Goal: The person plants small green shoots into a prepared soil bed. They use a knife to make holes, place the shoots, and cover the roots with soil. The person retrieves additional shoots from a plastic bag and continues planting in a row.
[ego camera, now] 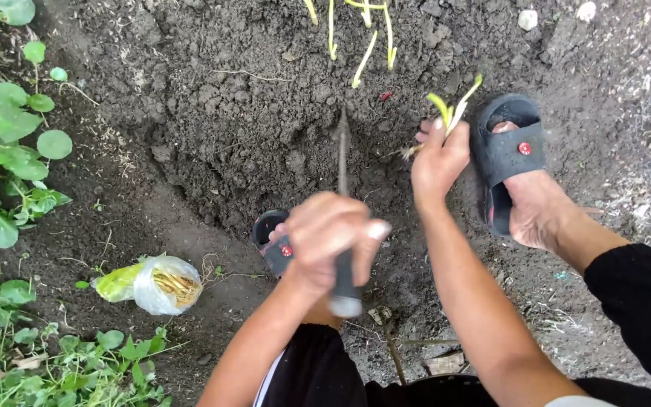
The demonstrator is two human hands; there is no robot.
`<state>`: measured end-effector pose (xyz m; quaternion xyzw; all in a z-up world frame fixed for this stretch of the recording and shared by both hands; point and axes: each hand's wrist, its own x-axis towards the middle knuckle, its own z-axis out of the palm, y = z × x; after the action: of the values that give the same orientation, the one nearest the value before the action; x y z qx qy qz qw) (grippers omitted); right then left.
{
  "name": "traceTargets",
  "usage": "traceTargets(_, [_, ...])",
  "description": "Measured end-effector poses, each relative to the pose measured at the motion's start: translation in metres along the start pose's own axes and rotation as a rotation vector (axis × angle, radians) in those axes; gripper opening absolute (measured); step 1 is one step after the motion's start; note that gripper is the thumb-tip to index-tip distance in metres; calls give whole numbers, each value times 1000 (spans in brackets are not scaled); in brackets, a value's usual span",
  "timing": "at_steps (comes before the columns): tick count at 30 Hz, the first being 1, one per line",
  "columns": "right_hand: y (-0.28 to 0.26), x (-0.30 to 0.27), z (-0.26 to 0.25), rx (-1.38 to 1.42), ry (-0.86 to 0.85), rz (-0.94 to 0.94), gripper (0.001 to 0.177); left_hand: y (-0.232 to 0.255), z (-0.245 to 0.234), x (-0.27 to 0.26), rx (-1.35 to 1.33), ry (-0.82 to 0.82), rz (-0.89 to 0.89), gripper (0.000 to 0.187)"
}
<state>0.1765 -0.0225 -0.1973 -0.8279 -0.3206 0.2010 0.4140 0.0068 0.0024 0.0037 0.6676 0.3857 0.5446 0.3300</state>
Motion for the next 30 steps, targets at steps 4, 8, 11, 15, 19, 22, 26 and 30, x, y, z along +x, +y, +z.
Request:
traceTargets(4, [34,1,21,38,-55,-131,17,4,13,-2,-109,-127,59,31])
traceTargets(8, [-8,21,17,-29,-119,-92,11,4,12,-11,-179,-132,42,30])
traceTargets(11, [-20,40,12,-29,-86,-130,7,0,5,-27,-149,-91,-29,32])
traceTargets(15, [-17,53,22,75,-175,-102,6,3,-10,-22,-115,-49,-88,32])
traceTargets(19, [-43,60,36,-84,-276,109,22,17,-22,3,-52,-135,-23,41])
traceTargets(22, [-53,56,43,-208,-282,130,30,18,-20,4,-66,-145,-27,46])
traceTargets(26, [-50,63,48,-301,-318,165,30,18,-22,4,-90,-166,-54,41])
traceTargets(30, [-40,76,33,-309,-258,151,14,18,-22,1,-49,-149,-44,45])
